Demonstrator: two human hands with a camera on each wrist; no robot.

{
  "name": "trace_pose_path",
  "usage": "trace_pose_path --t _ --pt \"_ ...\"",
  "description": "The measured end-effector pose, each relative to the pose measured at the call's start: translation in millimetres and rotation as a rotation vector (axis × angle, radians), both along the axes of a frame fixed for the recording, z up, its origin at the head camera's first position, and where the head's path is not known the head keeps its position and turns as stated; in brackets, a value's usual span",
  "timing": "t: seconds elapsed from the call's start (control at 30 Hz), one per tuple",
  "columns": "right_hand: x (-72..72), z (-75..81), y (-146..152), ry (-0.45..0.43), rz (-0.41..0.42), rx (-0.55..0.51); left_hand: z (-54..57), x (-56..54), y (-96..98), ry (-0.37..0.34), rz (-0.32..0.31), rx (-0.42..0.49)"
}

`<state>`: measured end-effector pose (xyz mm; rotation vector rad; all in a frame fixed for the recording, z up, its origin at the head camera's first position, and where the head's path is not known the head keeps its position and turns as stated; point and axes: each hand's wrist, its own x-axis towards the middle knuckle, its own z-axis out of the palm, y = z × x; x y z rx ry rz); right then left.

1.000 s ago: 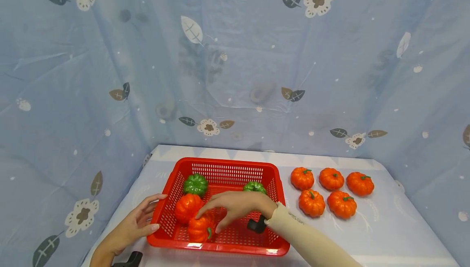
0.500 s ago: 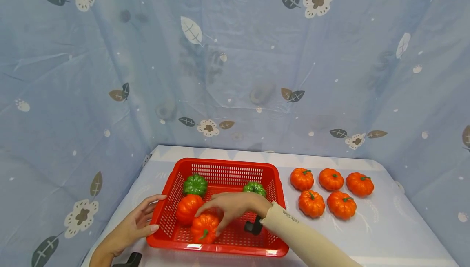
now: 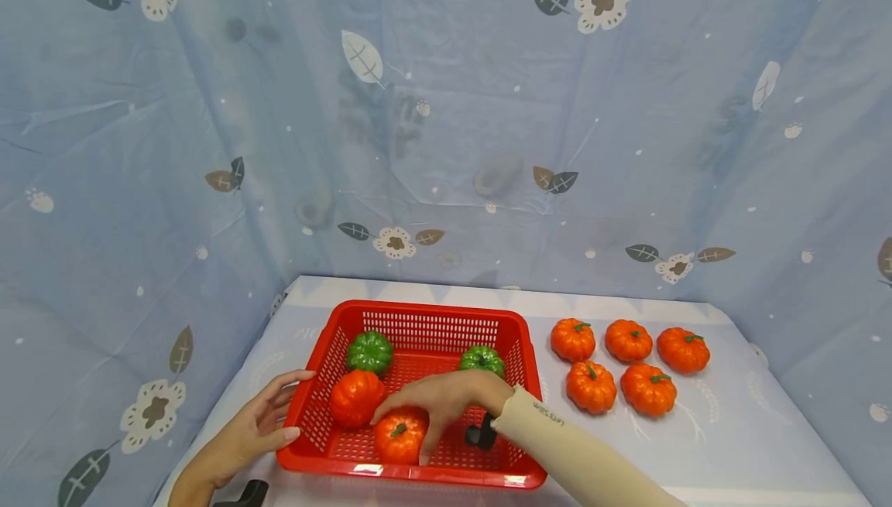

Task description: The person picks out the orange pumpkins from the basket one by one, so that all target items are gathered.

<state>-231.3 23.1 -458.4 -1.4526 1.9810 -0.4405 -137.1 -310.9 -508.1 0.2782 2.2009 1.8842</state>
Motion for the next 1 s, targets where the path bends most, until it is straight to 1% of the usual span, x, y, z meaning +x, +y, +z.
trace_pose_path --t 0.07,0.23,0.43,0.53,0.67,0.77,0.9,1.0 --pt "-0.1 -0.3 -0.4 0.018 0.0 0.005 0.3 0.4 0.1 -0.004 0.001 0.006" --pt "0.5 1.8 0.3 0.064 -0.029 0.019 0.3 0.5 0.3 -0.015 0.003 0.02" --pt "-1.7 2.7 1.7 0.113 -0.064 -0.012 -0.4 -0.8 -0.1 -0.009 -0.007 0.023" --pt "-2.3 3.0 2.7 0.131 -0.069 -0.034 -1.2 -1.0 -0.4 -0.008 -0.009 0.018" --pt "-0.3 6.2 3.6 0.118 -0.104 -0.072 -2.2 -1.1 -0.7 0.002 -0.008 0.005" --pt "2.1 9.2 4.0 0.118 -0.131 -0.092 -2.3 -1.2 -1.5 -0.002 -0.014 0.01" --pt "4.6 14.3 5.1 0.155 -0.155 -0.132 -2.0 -1.1 -3.0 -0.002 -0.027 0.014" --pt "5.7 18.6 7.2 0.165 -0.181 -0.175 -1.9 -0.8 -3.6 0.006 -0.031 0.007"
